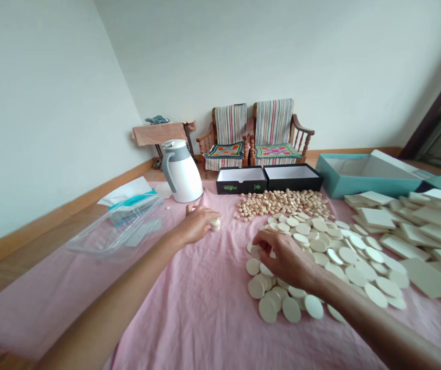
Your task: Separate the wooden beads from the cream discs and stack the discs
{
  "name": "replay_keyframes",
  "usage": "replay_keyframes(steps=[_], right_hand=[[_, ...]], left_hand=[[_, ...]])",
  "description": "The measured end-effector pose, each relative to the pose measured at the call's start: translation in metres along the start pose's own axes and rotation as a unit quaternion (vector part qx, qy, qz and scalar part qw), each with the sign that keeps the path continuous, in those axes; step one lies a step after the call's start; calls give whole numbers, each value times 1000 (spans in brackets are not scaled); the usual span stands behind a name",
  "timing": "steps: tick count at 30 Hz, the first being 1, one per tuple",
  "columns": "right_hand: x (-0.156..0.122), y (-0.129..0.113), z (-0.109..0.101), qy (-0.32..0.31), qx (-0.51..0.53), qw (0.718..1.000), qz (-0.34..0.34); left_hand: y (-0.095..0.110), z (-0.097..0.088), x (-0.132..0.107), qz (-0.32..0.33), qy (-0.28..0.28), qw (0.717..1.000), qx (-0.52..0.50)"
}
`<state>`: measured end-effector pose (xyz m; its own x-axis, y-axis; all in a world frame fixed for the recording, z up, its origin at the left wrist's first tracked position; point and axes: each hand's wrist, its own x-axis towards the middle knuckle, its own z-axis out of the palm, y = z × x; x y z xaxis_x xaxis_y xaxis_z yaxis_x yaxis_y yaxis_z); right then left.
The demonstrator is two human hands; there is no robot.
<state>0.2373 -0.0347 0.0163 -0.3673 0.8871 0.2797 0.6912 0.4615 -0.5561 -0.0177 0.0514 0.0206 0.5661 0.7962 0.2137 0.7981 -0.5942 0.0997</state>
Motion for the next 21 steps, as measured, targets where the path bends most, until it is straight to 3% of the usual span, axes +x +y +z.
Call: replay_keyframes(steps=[9, 21], right_hand=[[-3, 5, 0, 26, 17, 999, 6], [-4, 3, -1, 35, 21, 999, -3]], left_hand=[[-3, -1, 10, -27, -42, 999, 15], [-3, 3, 13, -44, -5, 999, 30]])
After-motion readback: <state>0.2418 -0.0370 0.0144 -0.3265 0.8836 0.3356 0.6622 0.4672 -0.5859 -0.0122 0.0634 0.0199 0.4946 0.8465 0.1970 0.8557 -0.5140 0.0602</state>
